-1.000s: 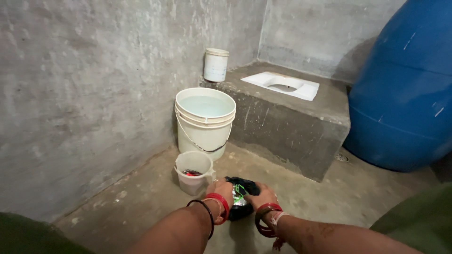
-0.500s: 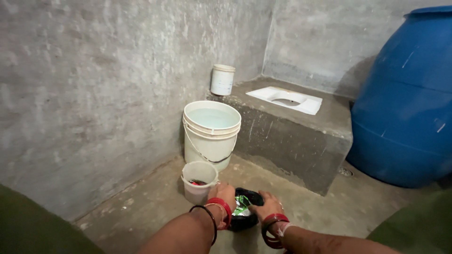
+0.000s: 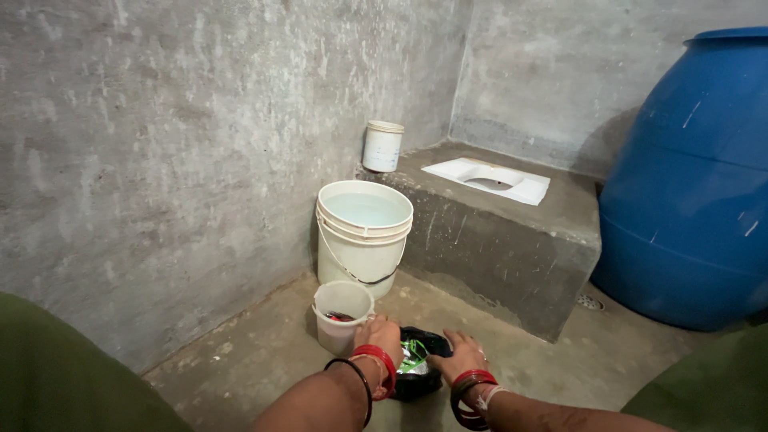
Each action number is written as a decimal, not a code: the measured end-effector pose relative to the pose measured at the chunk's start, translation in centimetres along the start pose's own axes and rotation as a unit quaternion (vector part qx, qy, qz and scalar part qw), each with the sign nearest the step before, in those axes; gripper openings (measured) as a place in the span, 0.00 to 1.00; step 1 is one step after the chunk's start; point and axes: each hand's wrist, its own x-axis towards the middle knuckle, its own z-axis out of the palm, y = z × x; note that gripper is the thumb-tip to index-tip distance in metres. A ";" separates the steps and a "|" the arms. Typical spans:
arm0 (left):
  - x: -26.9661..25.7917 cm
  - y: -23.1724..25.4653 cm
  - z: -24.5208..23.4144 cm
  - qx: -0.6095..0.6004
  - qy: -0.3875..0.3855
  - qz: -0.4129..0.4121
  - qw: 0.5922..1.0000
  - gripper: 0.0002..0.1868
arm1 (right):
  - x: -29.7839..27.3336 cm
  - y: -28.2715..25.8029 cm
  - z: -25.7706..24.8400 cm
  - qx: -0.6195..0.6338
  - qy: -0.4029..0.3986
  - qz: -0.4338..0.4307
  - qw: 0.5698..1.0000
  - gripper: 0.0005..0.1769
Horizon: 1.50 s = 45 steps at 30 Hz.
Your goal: The person sits on the floor and repeatedly picks small wrapped items from a white plastic cup, then places them into a black plastic bag. The person handles the items one at a time, transferring them between the cup and the bag.
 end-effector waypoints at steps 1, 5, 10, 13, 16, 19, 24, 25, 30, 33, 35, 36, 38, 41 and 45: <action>0.0 -0.2 0.1 0.000 0.000 -0.002 1.000 0.21 | 0.0 0.0 0.1 -0.003 0.004 -0.003 1.000 0.46; 0.4 -0.6 0.6 -0.004 -0.001 -0.011 1.000 0.22 | 0.1 0.1 0.9 -0.011 0.012 -0.021 1.000 0.44; 0.6 -1.1 0.8 0.010 0.005 -0.008 1.000 0.20 | 0.4 -0.8 2.1 0.008 0.028 -0.040 0.999 0.43; 0.5 -1.3 0.7 0.007 0.006 -0.009 1.000 0.19 | -0.1 -1.6 2.3 0.000 0.028 -0.050 0.998 0.42; 0.1 -1.8 0.5 -0.010 0.008 -0.013 1.000 0.20 | -0.2 -2.0 2.6 -0.001 0.024 -0.067 0.997 0.41; 0.3 -2.1 0.3 -0.014 0.003 -0.020 1.000 0.19 | -0.2 -2.2 2.8 -0.004 0.021 -0.084 0.996 0.42; 1.5 -1.9 0.6 -0.049 0.025 -0.051 0.997 0.17 | 1.1 -3.1 2.5 -0.016 -0.003 -0.062 0.998 0.41; 1.7 -2.0 0.7 -0.049 0.025 -0.051 0.997 0.17 | 1.4 -3.1 2.6 -0.012 0.006 -0.081 0.997 0.41; 2.9 -3.0 1.4 -0.053 0.058 -0.043 0.996 0.17 | 4.1 -3.3 3.8 -0.004 -0.004 -0.064 0.998 0.41; 3.4 -3.3 0.9 -0.055 0.032 -0.067 0.996 0.18 | 5.9 -3.3 4.4 -0.017 0.035 -0.108 0.993 0.42; 3.5 -3.8 0.3 -0.053 0.024 -0.057 0.997 0.19 | 6.8 -3.4 4.5 -0.015 0.011 -0.097 0.995 0.42; 3.7 -4.0 0.0 -0.053 0.020 -0.052 0.997 0.20 | 7.2 -3.5 4.4 -0.014 0.000 -0.091 0.996 0.42; 4.3 -4.0 -0.3 -0.057 0.003 -0.071 0.996 0.20 | 7.4 -3.7 4.5 -0.011 0.000 -0.104 0.994 0.42; 5.4 -4.6 0.0 -0.055 0.001 -0.076 0.996 0.19 | 8.1 -4.3 5.4 -0.009 -0.012 -0.101 0.995 0.41; 6.0 -5.6 0.2 -0.075 -0.001 -0.079 0.994 0.19 | 8.9 -4.4 7.5 0.001 0.008 -0.143 0.990 0.42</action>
